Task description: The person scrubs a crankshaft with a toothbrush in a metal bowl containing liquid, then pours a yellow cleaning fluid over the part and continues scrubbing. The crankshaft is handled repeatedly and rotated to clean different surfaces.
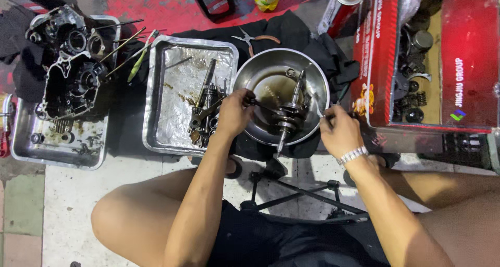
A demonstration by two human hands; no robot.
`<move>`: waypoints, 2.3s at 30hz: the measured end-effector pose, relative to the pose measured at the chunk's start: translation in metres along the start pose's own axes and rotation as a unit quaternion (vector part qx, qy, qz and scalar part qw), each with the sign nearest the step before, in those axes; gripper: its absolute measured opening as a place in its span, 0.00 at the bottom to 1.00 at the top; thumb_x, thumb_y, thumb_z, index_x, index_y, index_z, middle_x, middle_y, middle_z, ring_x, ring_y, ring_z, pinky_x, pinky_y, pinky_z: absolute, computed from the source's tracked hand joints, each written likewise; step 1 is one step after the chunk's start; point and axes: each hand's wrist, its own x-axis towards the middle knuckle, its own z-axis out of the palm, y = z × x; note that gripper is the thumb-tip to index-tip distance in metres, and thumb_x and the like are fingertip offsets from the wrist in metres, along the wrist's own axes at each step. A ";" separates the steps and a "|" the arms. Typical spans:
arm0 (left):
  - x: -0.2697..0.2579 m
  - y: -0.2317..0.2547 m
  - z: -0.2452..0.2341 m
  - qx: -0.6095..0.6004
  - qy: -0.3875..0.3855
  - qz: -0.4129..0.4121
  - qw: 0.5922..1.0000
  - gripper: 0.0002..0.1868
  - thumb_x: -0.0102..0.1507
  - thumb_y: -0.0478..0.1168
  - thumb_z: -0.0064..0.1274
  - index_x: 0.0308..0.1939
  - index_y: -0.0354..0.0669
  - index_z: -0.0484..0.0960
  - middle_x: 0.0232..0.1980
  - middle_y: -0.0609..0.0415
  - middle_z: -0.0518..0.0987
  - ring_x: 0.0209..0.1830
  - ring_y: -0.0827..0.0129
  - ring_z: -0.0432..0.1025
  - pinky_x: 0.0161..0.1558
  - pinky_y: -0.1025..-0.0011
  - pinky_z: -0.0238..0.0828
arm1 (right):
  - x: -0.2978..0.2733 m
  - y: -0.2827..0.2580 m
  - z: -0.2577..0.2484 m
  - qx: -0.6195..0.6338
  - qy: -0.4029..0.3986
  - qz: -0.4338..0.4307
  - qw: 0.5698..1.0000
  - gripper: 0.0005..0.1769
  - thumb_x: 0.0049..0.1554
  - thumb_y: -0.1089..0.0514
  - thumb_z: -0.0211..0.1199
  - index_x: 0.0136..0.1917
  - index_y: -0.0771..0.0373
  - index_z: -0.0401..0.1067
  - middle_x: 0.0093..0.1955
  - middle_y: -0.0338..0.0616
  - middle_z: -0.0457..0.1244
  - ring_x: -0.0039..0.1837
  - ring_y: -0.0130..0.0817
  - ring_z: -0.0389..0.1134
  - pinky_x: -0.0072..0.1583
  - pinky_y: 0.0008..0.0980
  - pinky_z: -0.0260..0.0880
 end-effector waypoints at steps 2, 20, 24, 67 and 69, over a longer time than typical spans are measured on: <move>-0.004 0.012 -0.006 -0.073 -0.025 -0.054 0.996 0.20 0.56 0.36 0.64 0.53 0.39 0.83 0.43 0.46 0.85 0.33 0.58 0.78 0.41 0.65 0.75 | -0.013 -0.011 0.005 0.059 0.018 -0.055 0.997 0.13 0.59 0.56 0.64 0.56 0.61 0.73 0.39 0.56 0.71 0.36 0.46 0.72 0.41 0.44 0.70; -0.069 -0.019 0.050 -0.436 0.018 -0.293 0.851 0.12 0.65 0.38 0.60 0.46 0.32 0.87 0.36 0.52 0.86 0.30 0.76 0.75 0.32 0.78 0.67 | -0.088 -0.060 0.064 0.064 0.023 -0.168 0.983 0.12 0.59 0.59 0.59 0.57 0.59 0.69 0.43 0.56 0.70 0.43 0.58 0.72 0.44 0.50 0.71; -0.074 -0.017 0.064 -0.518 0.036 -0.304 0.798 0.12 0.64 0.38 0.60 0.48 0.34 0.86 0.37 0.55 0.86 0.31 0.78 0.78 0.31 0.80 0.67 | -0.079 -0.049 0.043 -0.012 -0.123 0.022 0.992 0.14 0.60 0.53 0.59 0.60 0.51 0.71 0.36 0.57 0.70 0.39 0.55 0.74 0.44 0.50 0.72; -0.055 -0.022 0.073 -0.587 0.034 -0.311 0.746 0.14 0.61 0.36 0.64 0.46 0.31 0.85 0.32 0.52 0.83 0.25 0.72 0.76 0.27 0.77 0.70 | -0.027 -0.012 0.006 -0.116 -0.057 -0.295 0.947 0.13 0.60 0.56 0.59 0.59 0.53 0.73 0.49 0.50 0.70 0.46 0.53 0.73 0.45 0.49 0.73; -0.055 -0.023 0.075 -0.605 0.041 -0.299 0.737 0.14 0.60 0.35 0.64 0.46 0.29 0.84 0.33 0.51 0.83 0.24 0.71 0.75 0.27 0.76 0.71 | -0.013 -0.004 0.004 -0.074 -0.049 -0.349 0.933 0.15 0.60 0.58 0.60 0.61 0.56 0.73 0.52 0.53 0.69 0.48 0.55 0.72 0.48 0.47 0.74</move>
